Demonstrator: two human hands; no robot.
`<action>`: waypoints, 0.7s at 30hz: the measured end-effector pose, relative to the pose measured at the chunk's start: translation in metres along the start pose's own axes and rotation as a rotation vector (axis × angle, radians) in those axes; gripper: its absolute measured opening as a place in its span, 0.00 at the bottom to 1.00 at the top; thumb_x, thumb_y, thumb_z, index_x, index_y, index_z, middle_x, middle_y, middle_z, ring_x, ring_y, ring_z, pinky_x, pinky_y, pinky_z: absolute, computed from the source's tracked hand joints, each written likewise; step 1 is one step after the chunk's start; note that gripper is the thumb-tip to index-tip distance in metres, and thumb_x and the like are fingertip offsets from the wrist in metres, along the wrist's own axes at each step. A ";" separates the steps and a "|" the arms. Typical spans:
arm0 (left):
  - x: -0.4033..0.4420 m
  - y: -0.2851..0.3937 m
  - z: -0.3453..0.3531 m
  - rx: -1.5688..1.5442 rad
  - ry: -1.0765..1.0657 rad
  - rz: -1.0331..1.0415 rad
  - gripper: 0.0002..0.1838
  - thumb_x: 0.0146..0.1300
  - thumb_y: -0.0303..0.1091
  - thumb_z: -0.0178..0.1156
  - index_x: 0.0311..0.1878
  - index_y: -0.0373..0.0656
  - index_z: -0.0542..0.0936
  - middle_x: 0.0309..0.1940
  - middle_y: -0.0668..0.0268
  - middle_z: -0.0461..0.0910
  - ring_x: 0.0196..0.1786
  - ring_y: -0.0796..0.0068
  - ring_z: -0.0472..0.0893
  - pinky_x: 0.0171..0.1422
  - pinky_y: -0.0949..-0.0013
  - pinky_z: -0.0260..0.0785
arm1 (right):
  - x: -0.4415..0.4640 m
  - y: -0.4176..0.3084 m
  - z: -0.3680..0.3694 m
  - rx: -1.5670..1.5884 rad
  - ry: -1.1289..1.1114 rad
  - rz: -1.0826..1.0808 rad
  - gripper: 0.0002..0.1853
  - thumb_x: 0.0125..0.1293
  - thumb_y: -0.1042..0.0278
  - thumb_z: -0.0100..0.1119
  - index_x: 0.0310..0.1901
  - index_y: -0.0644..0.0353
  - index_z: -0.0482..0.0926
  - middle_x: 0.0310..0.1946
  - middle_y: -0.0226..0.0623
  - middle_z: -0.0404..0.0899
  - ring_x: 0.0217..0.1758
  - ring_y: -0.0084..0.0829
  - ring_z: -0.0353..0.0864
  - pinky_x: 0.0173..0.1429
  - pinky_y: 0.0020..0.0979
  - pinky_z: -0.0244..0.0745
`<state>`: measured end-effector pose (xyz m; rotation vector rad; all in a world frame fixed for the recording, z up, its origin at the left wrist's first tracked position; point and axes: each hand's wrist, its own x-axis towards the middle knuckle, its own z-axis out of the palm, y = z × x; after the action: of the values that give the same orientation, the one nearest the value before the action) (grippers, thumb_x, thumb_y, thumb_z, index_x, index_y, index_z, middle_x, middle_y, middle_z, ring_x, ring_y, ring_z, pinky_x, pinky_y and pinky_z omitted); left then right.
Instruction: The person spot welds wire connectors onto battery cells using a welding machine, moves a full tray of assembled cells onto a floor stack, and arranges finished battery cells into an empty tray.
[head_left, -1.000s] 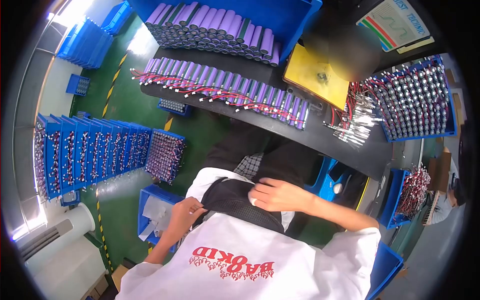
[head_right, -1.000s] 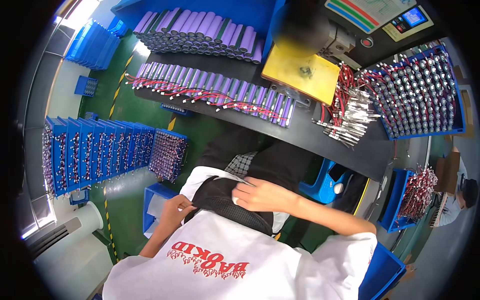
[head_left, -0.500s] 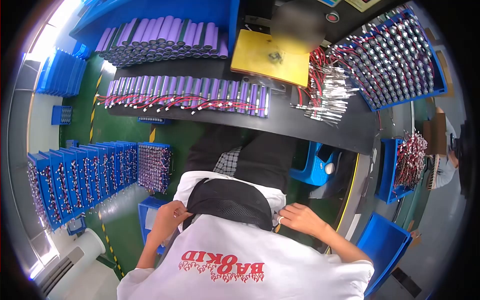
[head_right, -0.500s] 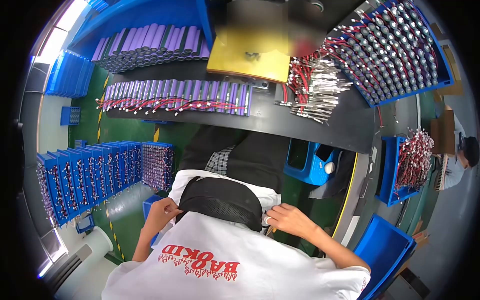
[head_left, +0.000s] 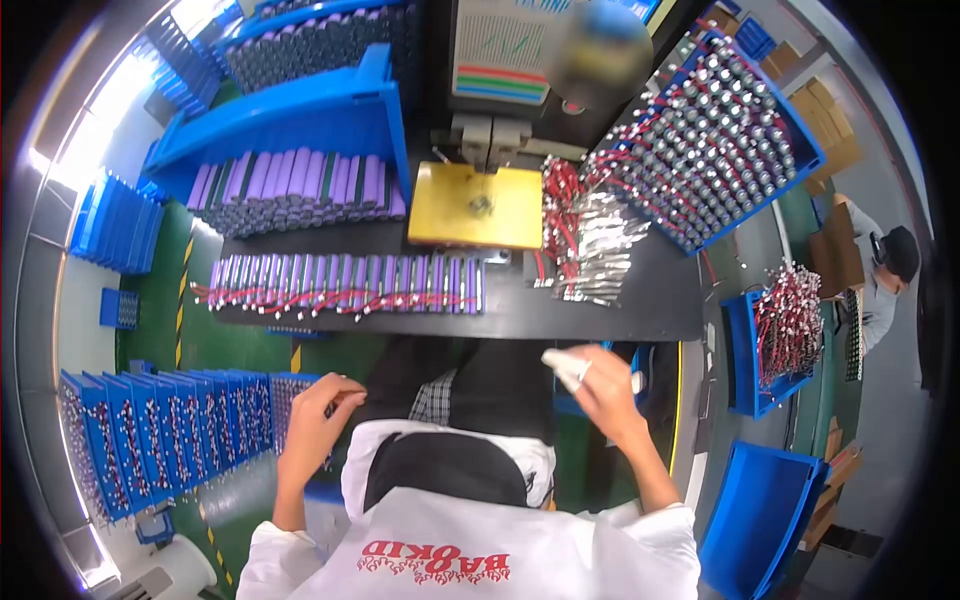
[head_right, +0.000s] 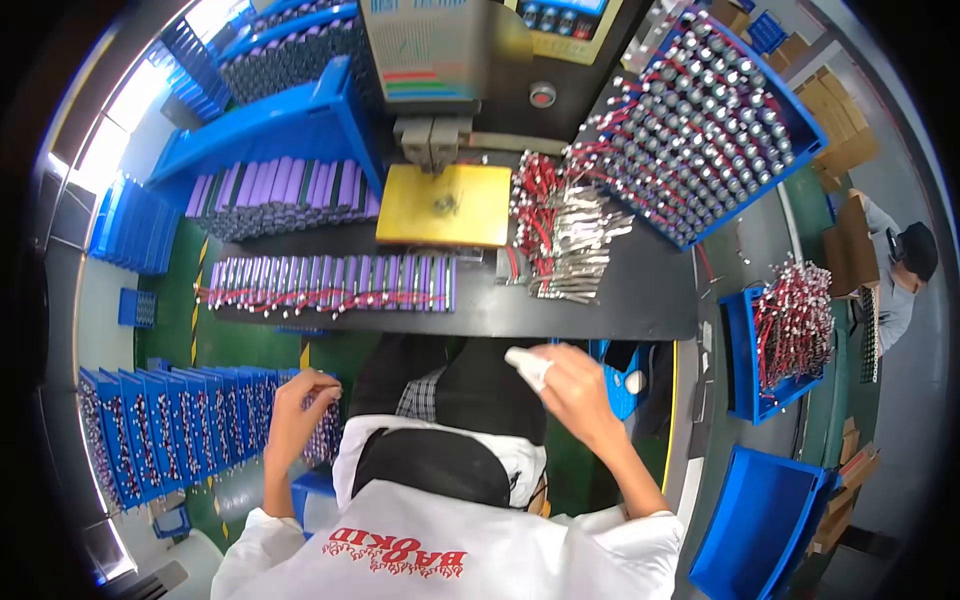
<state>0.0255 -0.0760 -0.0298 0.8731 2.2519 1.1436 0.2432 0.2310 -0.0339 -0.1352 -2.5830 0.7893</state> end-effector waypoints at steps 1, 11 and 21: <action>0.011 0.011 0.004 -0.008 0.043 0.115 0.04 0.61 0.24 0.65 0.39 0.34 0.82 0.32 0.59 0.81 0.34 0.67 0.81 0.42 0.70 0.72 | 0.013 0.004 -0.004 -0.092 0.073 0.027 0.15 0.55 0.77 0.67 0.47 0.62 0.84 0.37 0.40 0.82 0.36 0.43 0.81 0.41 0.39 0.76; 0.124 0.054 0.013 0.107 0.467 0.547 0.06 0.60 0.23 0.65 0.40 0.36 0.82 0.39 0.55 0.82 0.44 0.54 0.82 0.50 0.61 0.74 | 0.064 0.044 0.027 -0.519 0.009 -0.035 0.09 0.58 0.68 0.62 0.40 0.56 0.83 0.44 0.32 0.77 0.49 0.32 0.75 0.48 0.36 0.65; 0.205 0.026 0.005 0.664 0.358 0.712 0.13 0.53 0.23 0.56 0.43 0.36 0.78 0.55 0.51 0.77 0.67 0.53 0.73 0.76 0.51 0.59 | 0.066 0.046 0.031 -0.527 0.205 -0.055 0.11 0.58 0.74 0.63 0.44 0.61 0.79 0.43 0.40 0.80 0.45 0.38 0.79 0.47 0.39 0.70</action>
<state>-0.1044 0.0854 -0.0345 1.9866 2.7638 0.8370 0.1686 0.2679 -0.0574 -0.2834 -2.5210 0.0535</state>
